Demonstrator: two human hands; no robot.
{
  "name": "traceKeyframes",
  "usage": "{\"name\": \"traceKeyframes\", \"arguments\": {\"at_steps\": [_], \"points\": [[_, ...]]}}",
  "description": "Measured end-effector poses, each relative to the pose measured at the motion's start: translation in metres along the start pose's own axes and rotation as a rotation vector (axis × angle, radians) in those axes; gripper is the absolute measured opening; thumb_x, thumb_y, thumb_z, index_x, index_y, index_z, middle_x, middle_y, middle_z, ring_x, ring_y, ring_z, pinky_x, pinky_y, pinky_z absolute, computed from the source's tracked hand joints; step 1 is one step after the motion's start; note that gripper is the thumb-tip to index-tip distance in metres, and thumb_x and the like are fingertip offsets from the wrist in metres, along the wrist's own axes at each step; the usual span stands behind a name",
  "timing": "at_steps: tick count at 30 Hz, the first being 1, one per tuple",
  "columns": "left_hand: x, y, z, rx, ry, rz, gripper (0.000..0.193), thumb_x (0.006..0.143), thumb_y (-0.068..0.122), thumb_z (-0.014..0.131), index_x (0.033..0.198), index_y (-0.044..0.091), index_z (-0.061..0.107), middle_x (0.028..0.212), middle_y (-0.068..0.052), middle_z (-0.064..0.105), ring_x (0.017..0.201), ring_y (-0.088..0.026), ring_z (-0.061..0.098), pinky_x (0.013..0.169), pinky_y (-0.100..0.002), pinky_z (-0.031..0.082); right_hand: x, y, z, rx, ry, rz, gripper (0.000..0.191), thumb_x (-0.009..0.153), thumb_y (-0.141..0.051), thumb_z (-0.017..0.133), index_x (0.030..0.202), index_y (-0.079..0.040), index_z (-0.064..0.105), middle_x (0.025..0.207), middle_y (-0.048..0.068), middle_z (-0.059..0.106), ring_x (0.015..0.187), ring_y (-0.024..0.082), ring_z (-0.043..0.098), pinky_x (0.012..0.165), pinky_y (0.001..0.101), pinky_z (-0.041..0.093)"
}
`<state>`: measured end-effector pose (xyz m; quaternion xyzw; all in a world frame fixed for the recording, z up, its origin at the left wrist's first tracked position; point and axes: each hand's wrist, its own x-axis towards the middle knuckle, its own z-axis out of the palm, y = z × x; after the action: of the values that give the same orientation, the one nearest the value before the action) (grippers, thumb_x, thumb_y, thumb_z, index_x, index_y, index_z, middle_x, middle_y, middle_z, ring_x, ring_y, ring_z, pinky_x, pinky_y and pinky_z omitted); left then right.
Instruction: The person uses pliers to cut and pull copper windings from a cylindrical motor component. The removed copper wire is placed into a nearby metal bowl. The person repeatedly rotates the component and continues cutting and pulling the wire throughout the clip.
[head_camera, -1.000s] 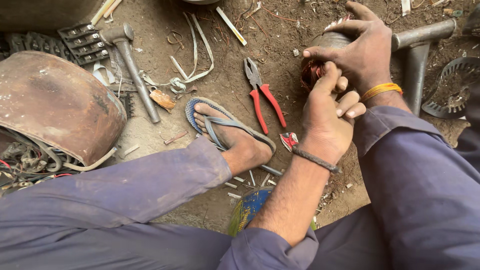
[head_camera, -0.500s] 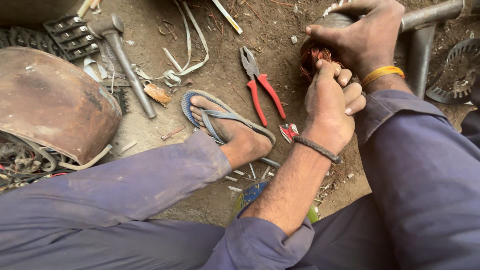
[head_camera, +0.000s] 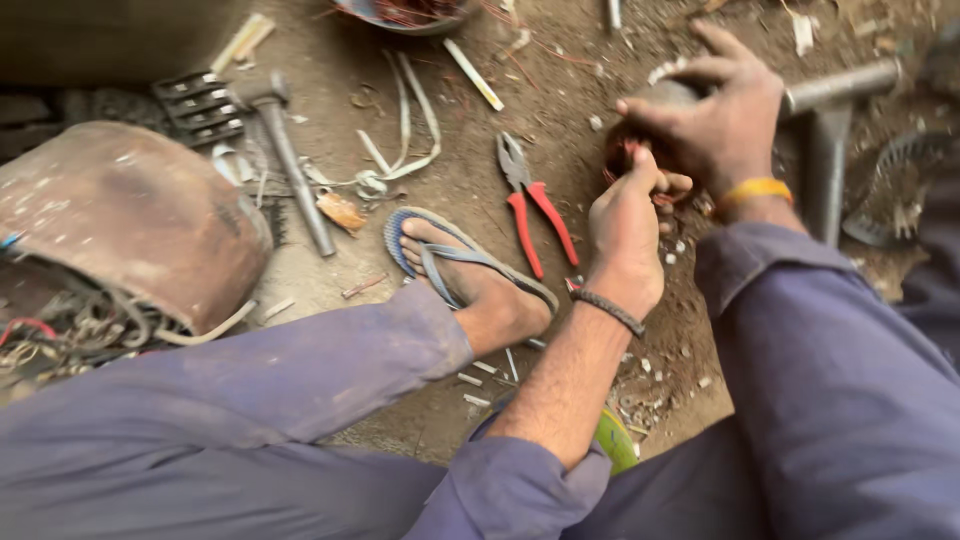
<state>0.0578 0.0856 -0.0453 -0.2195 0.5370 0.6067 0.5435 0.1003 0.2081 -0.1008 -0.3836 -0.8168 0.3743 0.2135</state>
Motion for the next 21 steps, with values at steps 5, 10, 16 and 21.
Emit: {"name": "traceKeyframes", "arguments": {"at_steps": [5,10,16,21], "points": [[0.028,-0.003,-0.002,-0.038,0.194,-0.158,0.016,0.1,0.021,0.056,0.106,0.009,0.066,0.099,0.002,0.076,0.081,-0.004,0.069,0.056,-0.026,0.031,-0.008,-0.009,0.001,-0.05,0.018,0.025,0.056,0.073,-0.043,0.102,0.109,-0.005,0.083,0.149,0.024,0.062,0.132,0.039,0.063,0.113,0.0423,0.049],[0.038,-0.009,0.001,-0.259,0.219,-0.183,0.017,0.103,0.024,0.054,0.106,0.012,0.066,0.096,0.002,0.07,0.081,-0.009,0.063,0.069,-0.028,0.042,-0.015,-0.009,0.002,-0.048,0.036,-0.022,0.057,0.073,-0.039,0.104,0.107,0.0,0.081,0.15,0.026,0.061,0.131,0.039,0.063,0.112,0.0427,0.051],[0.018,0.004,0.001,-0.016,-0.035,-0.189,0.028,0.104,0.04,0.056,0.097,0.013,0.052,0.085,-0.005,0.061,0.077,-0.01,0.062,0.08,-0.027,0.037,-0.011,-0.012,0.001,-0.069,0.097,-0.1,0.048,0.074,-0.027,0.103,0.103,0.004,0.08,0.135,0.025,0.068,0.116,0.036,0.069,0.097,0.0402,0.056],[-0.016,0.009,-0.001,0.241,-0.134,-0.055,0.034,0.097,0.037,0.068,0.09,0.008,0.052,0.078,0.004,0.052,0.061,0.0,0.046,0.059,-0.02,0.037,-0.008,-0.02,-0.002,-0.017,0.102,0.053,0.05,0.069,-0.029,0.106,0.095,0.003,0.078,0.099,0.017,0.073,0.088,0.026,0.069,0.076,0.0355,0.054]]}}
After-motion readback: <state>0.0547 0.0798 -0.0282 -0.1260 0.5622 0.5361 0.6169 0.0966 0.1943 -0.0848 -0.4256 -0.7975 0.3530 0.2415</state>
